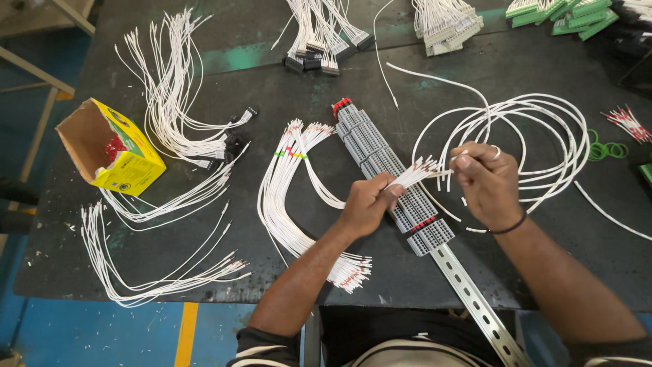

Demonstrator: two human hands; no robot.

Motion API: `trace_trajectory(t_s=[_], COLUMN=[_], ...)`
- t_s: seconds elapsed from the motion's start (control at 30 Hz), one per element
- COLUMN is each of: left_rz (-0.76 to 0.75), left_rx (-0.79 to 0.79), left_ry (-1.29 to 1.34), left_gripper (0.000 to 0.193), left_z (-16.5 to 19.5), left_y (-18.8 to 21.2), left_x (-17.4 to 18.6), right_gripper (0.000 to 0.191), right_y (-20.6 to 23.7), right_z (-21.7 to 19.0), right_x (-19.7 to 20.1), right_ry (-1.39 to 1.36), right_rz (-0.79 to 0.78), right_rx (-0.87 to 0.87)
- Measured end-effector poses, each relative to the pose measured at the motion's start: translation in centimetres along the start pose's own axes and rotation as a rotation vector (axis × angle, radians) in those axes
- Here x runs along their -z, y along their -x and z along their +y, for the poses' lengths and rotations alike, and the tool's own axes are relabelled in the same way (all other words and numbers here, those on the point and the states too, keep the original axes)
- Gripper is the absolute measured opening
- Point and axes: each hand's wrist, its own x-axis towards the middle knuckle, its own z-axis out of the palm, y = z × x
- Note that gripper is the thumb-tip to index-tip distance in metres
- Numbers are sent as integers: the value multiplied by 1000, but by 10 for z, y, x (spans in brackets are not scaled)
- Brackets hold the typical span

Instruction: The person picks white insulated wires one at a time and inserts their stripped ends into terminal blocks mounted on a DIN rail at the workbench, building a wire harness. They gather and arrange bundles of wires on the table between insertions.

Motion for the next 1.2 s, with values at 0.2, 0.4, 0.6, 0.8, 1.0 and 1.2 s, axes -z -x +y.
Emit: trace_trajectory(t_s=[0.2,0.4,0.6,0.8,1.0,1.2], left_rz=[8,0,27,64,79,75], left_rx=[-9,-12,-53,-93,-74,-77], left_ry=[-30,-45,-43,-60,-33,-40], left_gripper=[27,27,26,25,25,25], left_z=[3,5,7,4,2,2], left_y=[1,2,3,3,4,3], left_x=[-1,-2,-2,-2,-1,0], right_gripper=[11,13,14,16,20,24], right_y=[0,1,5,-3,-9,-10], right_z=[-2,-3,-1,-5,-11,4], right_x=[-1,-2,-23,-22,-15,-7], right_ry=[53,78,579,434,-29,-15], right_rz=[-81,-158,-332,-190,-184,-209], right_rx=[39,-5,58,-13,3,-9])
